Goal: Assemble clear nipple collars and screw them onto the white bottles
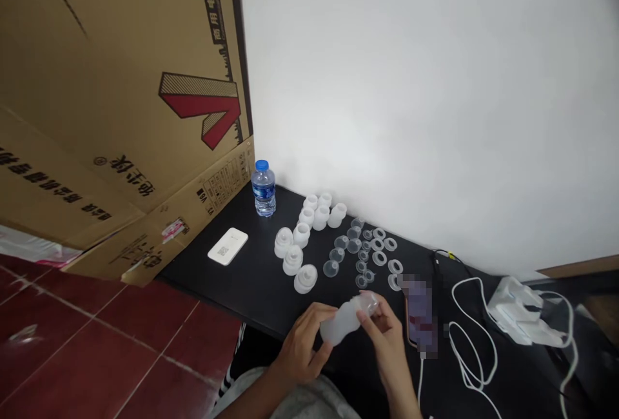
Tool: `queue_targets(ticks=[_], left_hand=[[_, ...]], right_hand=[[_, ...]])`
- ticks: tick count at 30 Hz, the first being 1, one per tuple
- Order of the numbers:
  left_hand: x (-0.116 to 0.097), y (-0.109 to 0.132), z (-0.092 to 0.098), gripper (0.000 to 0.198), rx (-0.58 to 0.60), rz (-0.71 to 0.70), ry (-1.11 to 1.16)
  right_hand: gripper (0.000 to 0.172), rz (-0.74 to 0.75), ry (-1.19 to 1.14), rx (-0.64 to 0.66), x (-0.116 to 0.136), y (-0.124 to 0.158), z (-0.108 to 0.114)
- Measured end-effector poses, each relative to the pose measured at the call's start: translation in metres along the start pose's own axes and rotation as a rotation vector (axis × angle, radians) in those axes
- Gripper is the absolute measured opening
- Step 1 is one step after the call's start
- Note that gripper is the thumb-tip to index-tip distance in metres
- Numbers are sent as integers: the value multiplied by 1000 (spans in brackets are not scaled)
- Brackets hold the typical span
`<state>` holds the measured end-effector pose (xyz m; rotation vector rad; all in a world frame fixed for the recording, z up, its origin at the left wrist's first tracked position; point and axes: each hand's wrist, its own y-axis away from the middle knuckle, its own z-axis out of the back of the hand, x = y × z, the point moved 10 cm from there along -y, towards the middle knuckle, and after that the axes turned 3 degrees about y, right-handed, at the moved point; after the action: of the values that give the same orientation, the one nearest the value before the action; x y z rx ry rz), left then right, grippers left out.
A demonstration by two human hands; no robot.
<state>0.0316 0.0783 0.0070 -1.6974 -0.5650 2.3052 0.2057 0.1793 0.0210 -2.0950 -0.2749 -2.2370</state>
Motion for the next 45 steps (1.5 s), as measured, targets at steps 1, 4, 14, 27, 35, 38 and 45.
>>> queue_targets(ticks=[1, 4, 14, 27, 35, 38, 45], left_hand=[[-2, 0, 0, 36, 6, -6, 10], [0, -1, 4, 25, -61, 12, -39], [-8, 1, -10, 24, -82, -118, -321], [-17, -1, -14, 26, -60, -195, -425], [-13, 3, -13, 26, -83, -208, -401], [-15, 3, -15, 26, -59, -221, -406], [-16, 4, -19, 24, -40, -244, -451]], right_hand=[[47, 36, 12, 13, 11, -6, 4], [54, 215, 17, -55, 58, -23, 14], [44, 621, 411, 194, 123, -76, -101], [38, 481, 611, 327, 98, -87, -148], [57, 505, 596, 440, 98, -77, -151], [59, 517, 559, 434, 102, -73, -136], [28, 405, 903, -65, 98, -93, -15]])
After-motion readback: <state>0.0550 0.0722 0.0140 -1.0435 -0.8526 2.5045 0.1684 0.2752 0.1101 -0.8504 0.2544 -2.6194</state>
